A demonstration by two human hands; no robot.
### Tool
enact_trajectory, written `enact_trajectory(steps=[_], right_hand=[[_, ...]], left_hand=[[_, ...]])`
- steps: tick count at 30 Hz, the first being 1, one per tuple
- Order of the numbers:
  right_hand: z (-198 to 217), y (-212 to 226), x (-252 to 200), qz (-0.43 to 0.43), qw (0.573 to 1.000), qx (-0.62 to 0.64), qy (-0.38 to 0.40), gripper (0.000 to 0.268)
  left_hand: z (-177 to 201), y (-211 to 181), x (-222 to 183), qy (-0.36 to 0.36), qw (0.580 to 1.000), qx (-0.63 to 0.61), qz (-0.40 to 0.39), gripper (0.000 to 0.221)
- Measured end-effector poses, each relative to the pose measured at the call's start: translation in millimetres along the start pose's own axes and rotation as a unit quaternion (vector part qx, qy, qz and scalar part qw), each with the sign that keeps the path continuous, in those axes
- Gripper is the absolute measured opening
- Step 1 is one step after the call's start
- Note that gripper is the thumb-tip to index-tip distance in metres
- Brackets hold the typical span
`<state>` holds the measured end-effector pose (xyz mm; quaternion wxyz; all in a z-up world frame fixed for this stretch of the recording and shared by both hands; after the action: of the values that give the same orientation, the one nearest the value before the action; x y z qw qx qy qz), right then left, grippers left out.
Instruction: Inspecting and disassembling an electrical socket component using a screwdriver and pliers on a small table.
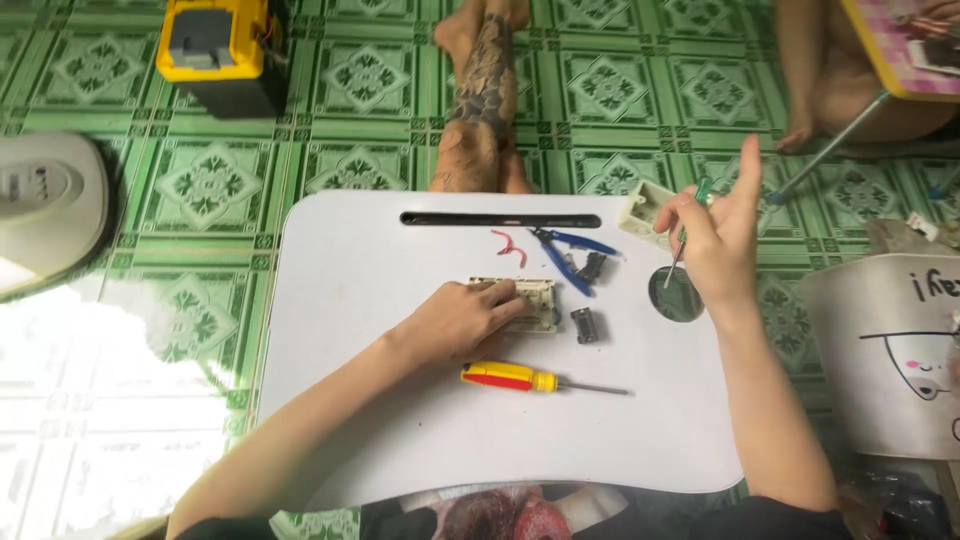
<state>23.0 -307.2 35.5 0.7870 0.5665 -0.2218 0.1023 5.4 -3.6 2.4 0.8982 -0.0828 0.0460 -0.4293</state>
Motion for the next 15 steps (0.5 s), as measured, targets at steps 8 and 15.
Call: enact_trajectory(steps=[8, 15], right_hand=[[-39.7, 20.3, 11.5, 0.033, 0.996, -0.023, 0.082, 0.079], [-44.4, 7.6, 45.9, 0.092, 0.993, -0.019, 0.077, 0.076]], left_hand=[[0.6, 4.6, -4.5, -0.019, 0.999, -0.027, 0.011, 0.028], [-0.1, 7.5, -4.4, -0.022, 0.999, -0.037, 0.016, 0.028]])
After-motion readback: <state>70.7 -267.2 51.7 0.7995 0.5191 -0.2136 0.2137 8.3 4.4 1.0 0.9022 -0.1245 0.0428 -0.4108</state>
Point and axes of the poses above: each hand's wrist, its own x-axis towards the middle knuckle, its own z-axis out of the back of the hand, y = z × x, the point moved 1 cm from there along x, towards the middle knuckle, and after that the axes turned 10 degrees about z, right-handed, at the moved point
